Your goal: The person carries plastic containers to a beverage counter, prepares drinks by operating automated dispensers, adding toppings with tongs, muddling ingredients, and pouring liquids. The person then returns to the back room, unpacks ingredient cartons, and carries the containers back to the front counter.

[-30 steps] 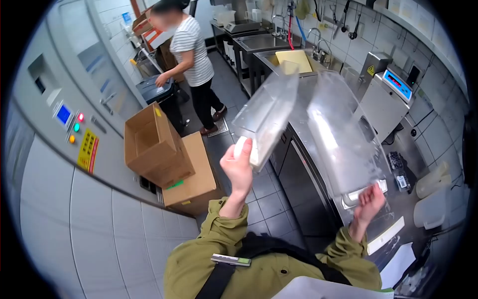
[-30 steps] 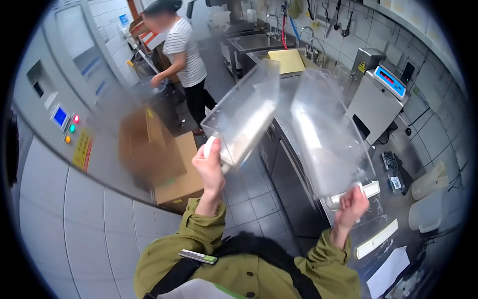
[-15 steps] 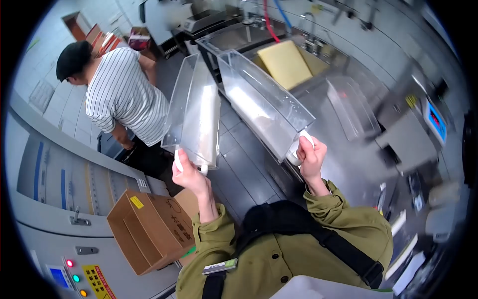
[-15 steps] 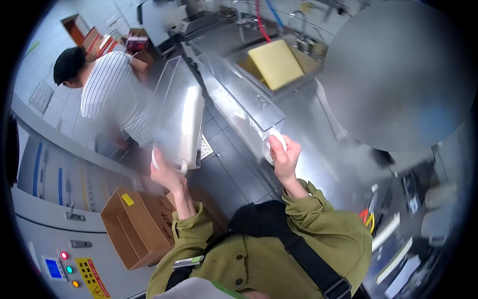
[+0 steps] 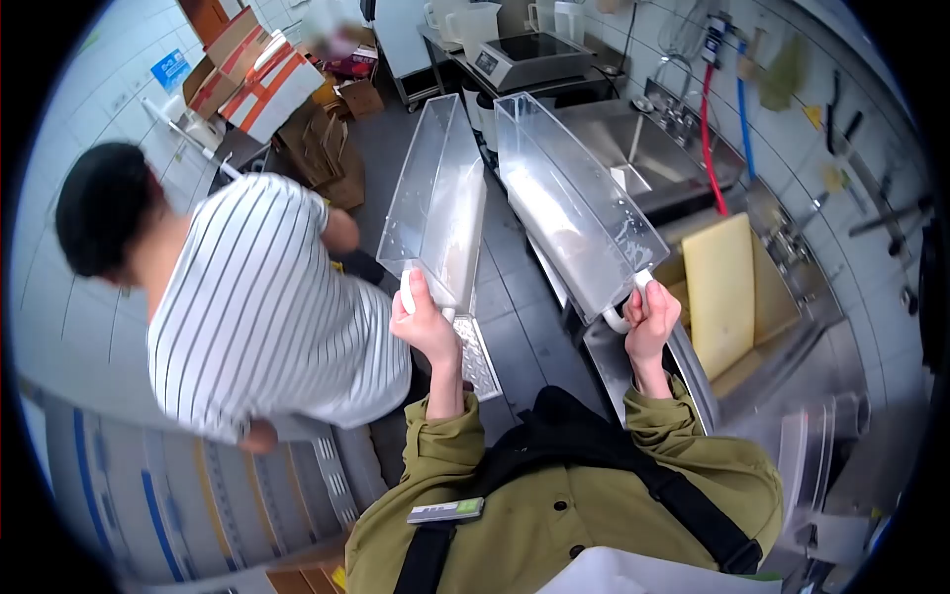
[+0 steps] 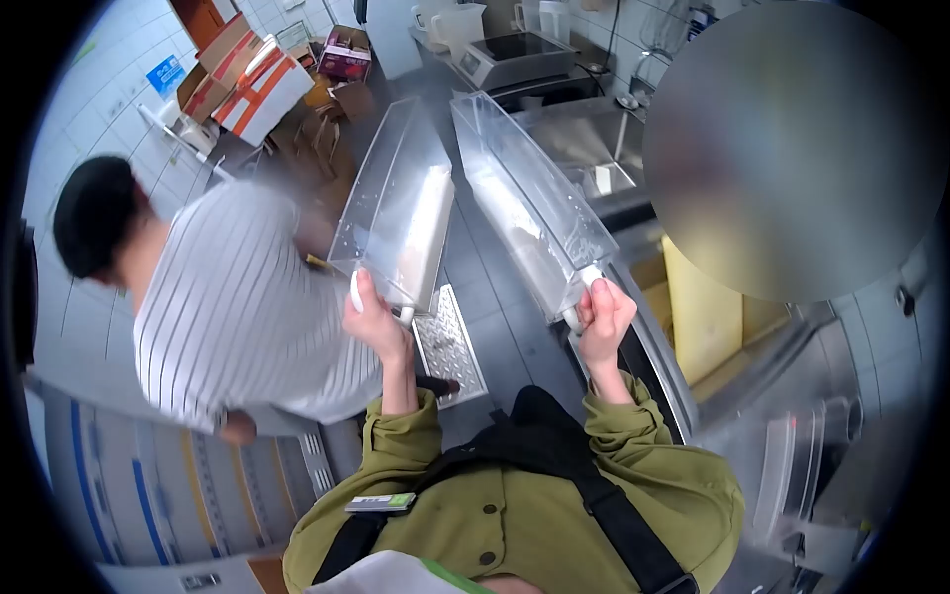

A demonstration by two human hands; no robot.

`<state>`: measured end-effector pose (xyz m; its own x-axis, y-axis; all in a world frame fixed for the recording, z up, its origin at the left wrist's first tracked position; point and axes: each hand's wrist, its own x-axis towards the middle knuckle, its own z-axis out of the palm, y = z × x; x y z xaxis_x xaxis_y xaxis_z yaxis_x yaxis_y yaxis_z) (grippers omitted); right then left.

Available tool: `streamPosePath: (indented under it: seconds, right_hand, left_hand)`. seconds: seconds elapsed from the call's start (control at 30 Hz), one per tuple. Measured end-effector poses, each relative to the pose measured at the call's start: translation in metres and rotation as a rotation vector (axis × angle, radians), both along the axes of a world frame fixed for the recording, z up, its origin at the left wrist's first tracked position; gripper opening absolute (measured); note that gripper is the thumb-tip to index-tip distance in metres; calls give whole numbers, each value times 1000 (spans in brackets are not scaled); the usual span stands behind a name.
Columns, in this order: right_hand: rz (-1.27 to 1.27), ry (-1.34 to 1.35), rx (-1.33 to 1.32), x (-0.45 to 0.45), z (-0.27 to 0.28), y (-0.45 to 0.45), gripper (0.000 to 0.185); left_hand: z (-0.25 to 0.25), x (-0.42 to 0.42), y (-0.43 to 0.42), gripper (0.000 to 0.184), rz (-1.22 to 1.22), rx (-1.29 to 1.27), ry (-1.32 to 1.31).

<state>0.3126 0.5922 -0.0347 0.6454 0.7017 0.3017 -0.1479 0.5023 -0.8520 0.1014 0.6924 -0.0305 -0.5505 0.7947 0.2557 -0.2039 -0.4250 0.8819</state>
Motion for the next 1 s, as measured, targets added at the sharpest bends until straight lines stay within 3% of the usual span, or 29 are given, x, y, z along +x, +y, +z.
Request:
streamPosePath:
  seconds: [0.3,0.57,0.9,1.0]
  right_hand:
    - [100,-24,-1,24,-3,348,37]
    - [223,88,34,4,0,676,34]
    - [198,-27,39,-27,2,1073,35]
    - [260,19,30,-38,7,1191,36]
  left_hand:
    - [5,16,314,27,172,16,-84]
    - [15,-8,599,27,289,15,-11]
    - [50,-32,999,34,380,106,-127]
    - [38,-40,1109,32,403,110,-155]
